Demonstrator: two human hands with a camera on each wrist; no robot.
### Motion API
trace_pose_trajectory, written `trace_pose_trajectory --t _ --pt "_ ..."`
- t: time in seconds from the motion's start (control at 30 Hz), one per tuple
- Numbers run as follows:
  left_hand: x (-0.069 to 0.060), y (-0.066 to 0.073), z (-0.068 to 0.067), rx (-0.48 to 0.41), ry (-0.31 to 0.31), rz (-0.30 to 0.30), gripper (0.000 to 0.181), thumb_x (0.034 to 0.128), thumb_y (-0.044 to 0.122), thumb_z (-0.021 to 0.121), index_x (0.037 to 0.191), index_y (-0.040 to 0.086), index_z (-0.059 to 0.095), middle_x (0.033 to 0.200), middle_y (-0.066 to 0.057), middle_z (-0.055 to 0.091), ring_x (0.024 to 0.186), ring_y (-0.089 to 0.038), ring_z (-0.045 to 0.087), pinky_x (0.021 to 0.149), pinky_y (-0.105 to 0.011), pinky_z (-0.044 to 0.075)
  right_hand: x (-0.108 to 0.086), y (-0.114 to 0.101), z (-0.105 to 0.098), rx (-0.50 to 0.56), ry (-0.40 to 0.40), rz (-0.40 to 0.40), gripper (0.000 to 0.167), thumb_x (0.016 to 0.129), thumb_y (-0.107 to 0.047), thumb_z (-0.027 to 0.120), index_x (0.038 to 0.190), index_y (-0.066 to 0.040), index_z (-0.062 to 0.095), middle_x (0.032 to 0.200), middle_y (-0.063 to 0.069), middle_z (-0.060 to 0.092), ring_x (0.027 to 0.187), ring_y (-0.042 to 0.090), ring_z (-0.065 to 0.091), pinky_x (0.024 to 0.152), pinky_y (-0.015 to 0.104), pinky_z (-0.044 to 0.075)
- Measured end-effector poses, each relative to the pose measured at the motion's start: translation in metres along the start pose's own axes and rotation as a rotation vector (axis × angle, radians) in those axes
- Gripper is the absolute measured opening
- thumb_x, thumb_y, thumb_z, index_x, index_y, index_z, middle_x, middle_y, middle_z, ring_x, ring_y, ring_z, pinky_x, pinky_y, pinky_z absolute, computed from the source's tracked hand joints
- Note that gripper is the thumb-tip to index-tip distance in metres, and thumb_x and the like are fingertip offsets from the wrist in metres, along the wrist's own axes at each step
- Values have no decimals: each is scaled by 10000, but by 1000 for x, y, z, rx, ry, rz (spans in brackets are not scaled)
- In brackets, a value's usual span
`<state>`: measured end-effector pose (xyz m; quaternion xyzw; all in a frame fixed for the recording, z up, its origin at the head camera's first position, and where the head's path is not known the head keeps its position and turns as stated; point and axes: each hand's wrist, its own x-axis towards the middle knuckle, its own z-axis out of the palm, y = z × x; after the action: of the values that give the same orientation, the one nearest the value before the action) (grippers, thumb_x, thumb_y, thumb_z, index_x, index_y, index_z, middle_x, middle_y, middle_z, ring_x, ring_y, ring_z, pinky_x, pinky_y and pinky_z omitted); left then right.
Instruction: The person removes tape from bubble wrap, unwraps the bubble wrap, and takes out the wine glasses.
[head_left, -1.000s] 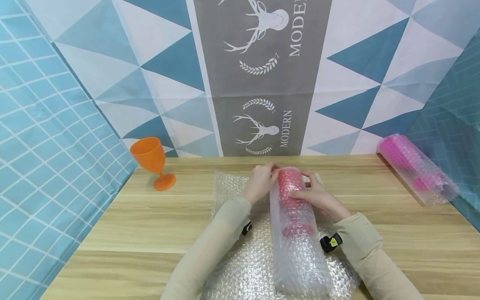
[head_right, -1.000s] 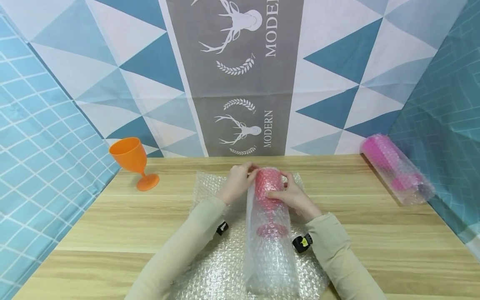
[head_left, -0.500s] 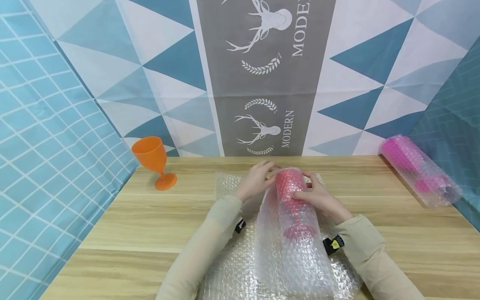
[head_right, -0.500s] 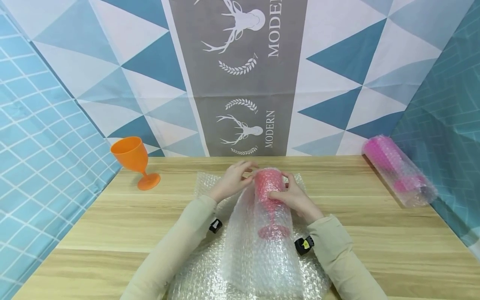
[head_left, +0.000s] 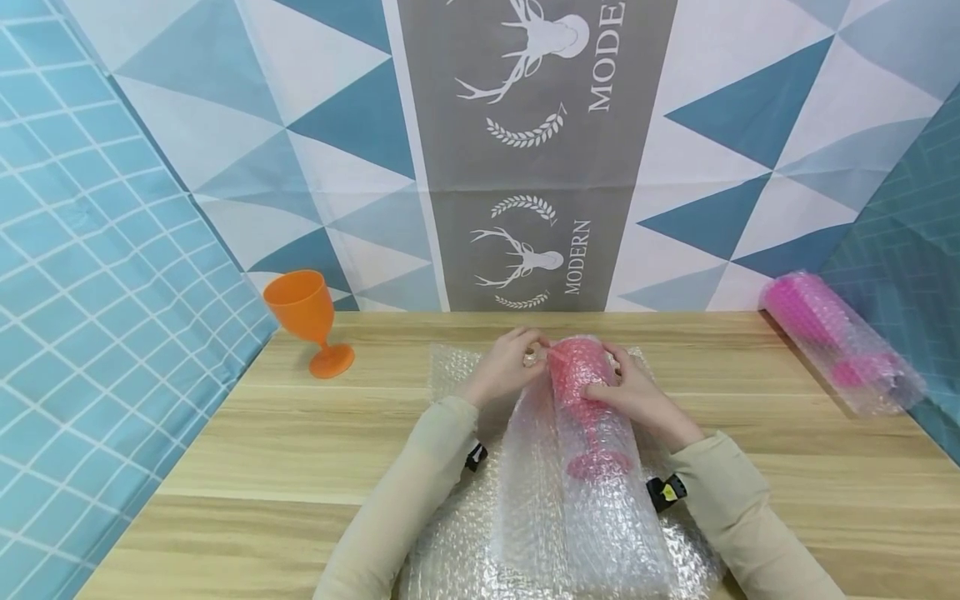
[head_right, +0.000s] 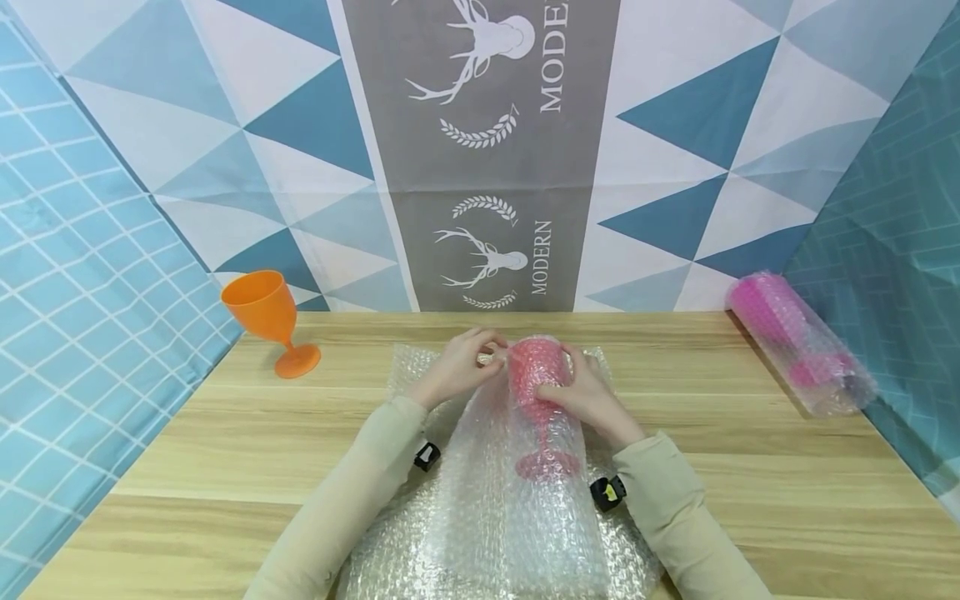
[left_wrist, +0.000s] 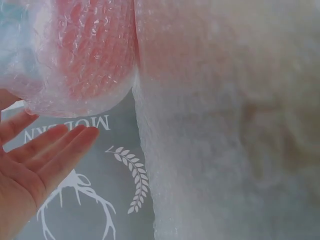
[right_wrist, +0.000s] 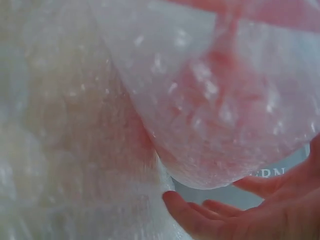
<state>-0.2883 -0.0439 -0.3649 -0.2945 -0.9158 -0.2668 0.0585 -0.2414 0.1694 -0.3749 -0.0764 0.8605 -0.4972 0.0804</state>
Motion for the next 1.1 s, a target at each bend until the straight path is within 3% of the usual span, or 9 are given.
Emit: trace_pose_trajectory --t 0.13,0.3,0.47,0.6,0.77,0.9,1.1 --pt "-1 -5 1 -59 -4 -32 295 841 194 621 1114 95 567 1154 -65 594 966 -196 606 794 -283 516 -2 -1 2 -107 66 -47 902 742 -262 673 1446 -89 136 1409 279 190 1239 475 280 915 628 355" --pt "-5 -10 -1 -60 3 -51 304 835 162 618 1119 67 567 1131 -74 621 923 -187 626 766 -268 523 -2 -1 5 -138 89 -180 828 763 -202 666 1444 -175 196 1457 216 147 1277 466 232 916 693 276" --pt "-9 -15 -3 -72 25 -53 257 822 51 588 1077 36 573 1111 -99 626 870 -193 641 733 -237 524 -2 -2 8 -201 106 -325 700 759 -100 643 1389 -140 340 1466 206 154 1303 462 192 953 698 210" --pt "-14 -16 -4 -78 39 -53 257 799 -11 567 1050 40 580 1106 -112 629 822 -183 640 702 -219 518 -3 -3 9 -236 114 -387 630 744 -44 624 1337 -123 426 1461 187 192 1305 443 196 967 680 216" --pt "-17 -17 -2 -26 83 -3 264 784 -40 547 1021 61 608 1084 -97 638 815 -183 617 747 -272 504 -4 -4 9 -262 105 -406 560 751 -26 592 1293 -118 487 1452 187 211 1304 429 195 967 668 232" --pt "-19 -18 -1 -2 84 9 328 780 -52 536 1061 88 632 1115 -82 627 823 -177 600 761 -286 499 -4 -3 8 -285 104 -380 528 762 -23 580 1276 -120 508 1447 196 220 1295 433 206 958 667 246" --pt "-20 -21 -1 -5 45 -14 435 781 -70 518 1162 119 612 1199 -78 595 596 -94 469 696 -235 475 -4 -4 5 -310 112 -372 521 774 -18 577 1279 -123 508 1425 207 247 1279 425 232 952 652 275"
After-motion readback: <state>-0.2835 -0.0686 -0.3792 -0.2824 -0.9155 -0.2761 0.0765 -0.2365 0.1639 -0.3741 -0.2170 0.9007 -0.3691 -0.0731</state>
